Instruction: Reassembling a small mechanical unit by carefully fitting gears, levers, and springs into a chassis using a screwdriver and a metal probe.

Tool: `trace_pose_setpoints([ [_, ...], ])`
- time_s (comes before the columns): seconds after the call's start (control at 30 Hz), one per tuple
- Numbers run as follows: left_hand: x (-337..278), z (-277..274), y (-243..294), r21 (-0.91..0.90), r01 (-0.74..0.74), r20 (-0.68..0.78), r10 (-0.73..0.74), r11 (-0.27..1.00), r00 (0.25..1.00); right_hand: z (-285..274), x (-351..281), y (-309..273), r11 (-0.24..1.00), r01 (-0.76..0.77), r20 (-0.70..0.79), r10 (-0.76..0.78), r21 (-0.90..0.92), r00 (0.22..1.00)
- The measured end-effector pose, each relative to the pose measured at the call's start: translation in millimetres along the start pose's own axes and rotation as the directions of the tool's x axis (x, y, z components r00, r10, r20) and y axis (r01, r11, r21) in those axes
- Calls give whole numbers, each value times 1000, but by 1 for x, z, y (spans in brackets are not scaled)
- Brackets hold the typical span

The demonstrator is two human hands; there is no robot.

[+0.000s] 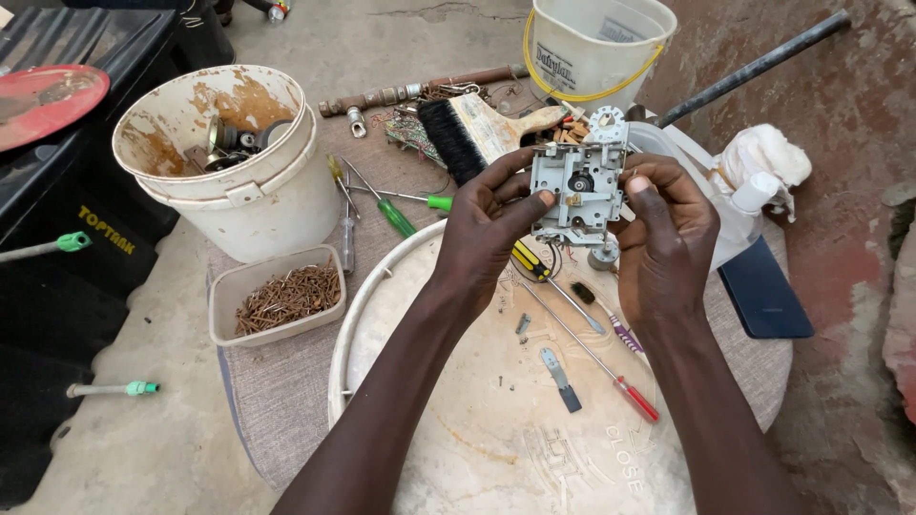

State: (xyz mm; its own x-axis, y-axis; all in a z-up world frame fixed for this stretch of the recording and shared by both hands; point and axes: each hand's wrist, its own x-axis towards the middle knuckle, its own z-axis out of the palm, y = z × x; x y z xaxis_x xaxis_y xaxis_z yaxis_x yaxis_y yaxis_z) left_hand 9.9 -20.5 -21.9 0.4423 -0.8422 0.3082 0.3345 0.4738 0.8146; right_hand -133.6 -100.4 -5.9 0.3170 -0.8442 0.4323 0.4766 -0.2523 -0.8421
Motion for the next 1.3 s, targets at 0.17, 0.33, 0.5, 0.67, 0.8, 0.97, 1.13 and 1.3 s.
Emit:
trace_pose_setpoints([
  [0.17, -3, 3, 3, 17, -28, 4, 28, 999, 1000, -3, 1, 5, 1000, 15, 8, -15, 5, 1000],
  [0.33, -3, 3, 5, 15, -48, 20, 48, 999, 999, 1, 0, 0, 1000, 20, 12, -19, -5, 1000],
  [0.5, -5, 10, 15, 59, -6, 37, 4, 998, 999, -1, 1, 2, 999, 8, -5, -8, -48, 1000],
  [0.67, -7, 14, 23, 91, 55, 40, -58, 994, 998, 9, -4, -4, 996, 12, 6, -11, -86, 1000],
  [0.8, -13, 28, 44, 256, 177, 9, -185, 950, 983, 5, -5, 4, 984, 81, 76, -70, -159, 995],
  [0.97, -18, 24, 36, 260, 232, -53, -226, 937, 973, 16, -10, -1, 996, 67, 138, -58, -61, 989],
  [1.13, -5, 6, 14, 101, 251, -135, -237, 963, 962, 20, -12, -7, 998, 56, 177, -54, -6, 983],
  [1.3, 4, -4, 11, -223, 221, -148, -257, 950, 955, 14, -9, -8, 951, 153, 248, -85, -269, 965],
])
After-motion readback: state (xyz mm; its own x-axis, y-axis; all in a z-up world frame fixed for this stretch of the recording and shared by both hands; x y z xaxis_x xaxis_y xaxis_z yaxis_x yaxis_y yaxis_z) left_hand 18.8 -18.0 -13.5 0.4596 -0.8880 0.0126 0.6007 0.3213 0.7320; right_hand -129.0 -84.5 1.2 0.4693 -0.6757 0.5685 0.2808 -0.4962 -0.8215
